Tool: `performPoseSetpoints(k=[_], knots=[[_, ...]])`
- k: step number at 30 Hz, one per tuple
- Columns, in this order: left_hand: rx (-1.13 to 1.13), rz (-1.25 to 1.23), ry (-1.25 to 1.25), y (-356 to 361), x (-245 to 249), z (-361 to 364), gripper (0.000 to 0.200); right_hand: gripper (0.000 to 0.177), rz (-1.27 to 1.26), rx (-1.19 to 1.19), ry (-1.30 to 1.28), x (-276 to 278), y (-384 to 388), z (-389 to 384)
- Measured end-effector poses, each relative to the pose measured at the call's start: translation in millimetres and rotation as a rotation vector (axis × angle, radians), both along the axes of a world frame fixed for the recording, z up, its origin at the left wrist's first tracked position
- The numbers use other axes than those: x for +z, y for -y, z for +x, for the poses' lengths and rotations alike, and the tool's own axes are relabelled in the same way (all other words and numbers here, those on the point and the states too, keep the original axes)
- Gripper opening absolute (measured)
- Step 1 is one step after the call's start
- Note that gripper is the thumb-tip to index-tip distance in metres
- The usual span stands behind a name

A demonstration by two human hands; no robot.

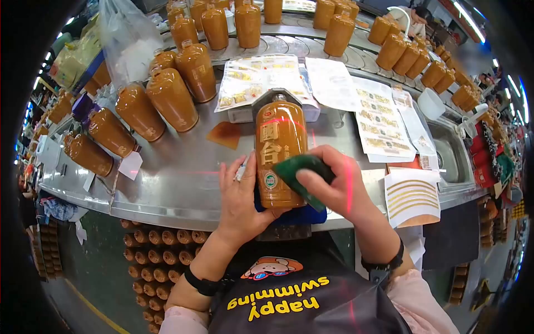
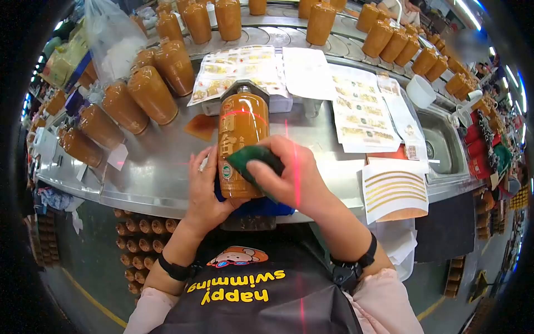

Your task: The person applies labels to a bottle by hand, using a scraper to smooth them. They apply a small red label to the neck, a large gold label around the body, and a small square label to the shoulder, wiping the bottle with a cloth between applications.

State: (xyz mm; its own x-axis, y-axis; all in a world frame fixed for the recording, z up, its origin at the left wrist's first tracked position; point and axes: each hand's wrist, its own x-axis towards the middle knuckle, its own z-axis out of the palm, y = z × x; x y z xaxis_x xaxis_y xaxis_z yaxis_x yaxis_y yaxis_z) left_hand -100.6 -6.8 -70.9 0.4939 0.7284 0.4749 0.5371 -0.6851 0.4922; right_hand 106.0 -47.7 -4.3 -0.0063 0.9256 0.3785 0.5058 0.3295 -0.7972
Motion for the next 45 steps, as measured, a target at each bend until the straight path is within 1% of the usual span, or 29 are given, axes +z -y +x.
performPoseSetpoints(k=[3, 4, 5, 7, 9, 11, 13, 14, 15, 17, 19, 20, 21, 23, 24, 27, 28, 29, 31, 33, 34, 35, 36, 37, 39, 41, 42, 43, 45], knots=[[-0.002, -0.009, -0.017, 0, -1, 0, 0.110, 0.014, -0.005, -0.347, -0.086, -10, -9, 14], [-0.003, 0.006, -0.001, 0, -2, 0, 0.109, 0.018, -0.187, -0.286, -0.218, -1, -1, 14], [-0.006, 0.016, 0.012, -1, -3, 0, 0.109, 0.018, -0.141, -0.035, -0.416, -6, 3, 7], [-0.013, 0.007, 0.023, 1, -6, 0, 0.109, 0.020, -0.103, 0.013, -0.064, -3, 6, -1], [-0.017, -0.019, 0.020, 1, -7, -1, 0.109, 0.021, -0.074, -0.218, -0.270, -14, -5, 7], [-0.033, -0.066, 0.056, -1, -12, -2, 0.108, 0.021, -0.201, -0.209, -0.275, -6, 5, 14], [-0.046, -0.113, 0.073, 0, -17, -3, 0.108, 0.021, -0.118, 0.057, -0.346, -15, 11, 5], [-0.049, -0.125, 0.077, 0, -19, -3, 0.108, 0.020, -0.067, -0.022, -0.175, -16, 11, 6], [-0.054, -0.136, 0.081, 0, -18, -4, 0.108, 0.018, -0.150, -0.119, -0.352, -22, 9, 8], [-0.076, -0.152, 0.100, -1, -17, -3, 0.108, 0.019, -0.199, -0.288, -0.334, -22, 11, 15], [-0.089, -0.174, 0.101, 2, -16, -4, 0.107, 0.019, -0.133, -0.014, -0.627, -22, 20, 1], [-0.097, -0.179, 0.094, 1, -14, -4, 0.106, 0.018, -0.109, -0.007, -0.415, -27, 21, 1], [-0.106, -0.180, 0.089, 0, -11, -4, 0.105, 0.017, -0.109, -0.116, -0.384, -34, 19, 4], [-0.084, -0.085, 0.106, 2, -9, -3, 0.098, 0.015, -0.103, -0.329, -0.317, -45, 12, 15], [-0.065, -0.040, 0.117, 3, -7, -2, 0.095, 0.016, -0.153, -0.332, -0.327, -40, 15, 18], [-0.052, 0.321, -0.008, 18, 13, 1, 0.082, 0.016, -0.245, -0.083, -0.821, -29, 26, 7], [-0.146, 0.406, -0.115, 19, 18, 4, 0.078, 0.017, -0.227, -0.019, -0.853, -30, 25, 4], [-0.141, 0.390, -0.105, 16, 17, 4, 0.077, 0.019, -0.257, 0.030, -0.795, -34, 23, 5], [-0.130, 0.362, -0.089, 9, 10, 2, 0.075, 0.017, -0.193, -0.133, -0.570, -39, 18, 10], [-0.058, 0.193, 0.069, 8, 2, 2, 0.079, 0.016, -0.014, -0.362, -0.238, -35, 18, 18], [-0.031, 0.107, 0.154, 9, -3, 5, 0.080, 0.016, -0.011, -0.298, -0.269, -28, 24, 14], [-0.002, 0.018, 0.241, 9, -7, 6, 0.082, 0.018, -0.052, -0.123, -0.149, -21, 29, 16], [-0.034, -0.054, 0.161, 6, -6, 3, 0.091, 0.018, -0.047, 0.010, -0.099, -7, 28, 13], [-0.011, 0.018, 0.073, 5, -2, 0, 0.094, 0.018, -0.041, 0.140, -0.049, 3, 25, 10], [0.027, 0.156, -0.104, 9, 12, -4, 0.100, 0.019, -0.113, -0.052, -0.274, -7, 10, 13], [0.033, 0.174, -0.097, 9, 13, -5, 0.104, 0.019, 0.027, -0.113, -0.014, 6, 6, 18], [0.024, 0.116, -0.034, 8, 8, -4, 0.104, 0.020, -0.050, 0.072, -0.135, 10, 8, 15], [0.008, 0.060, 0.027, 6, 3, -3, 0.104, 0.022, -0.082, 0.212, -0.025, 16, 6, 14], [0.009, 0.014, 0.044, 4, -4, -1, 0.105, 0.023, -0.055, 0.006, 0.016, 8, -7, 11]])
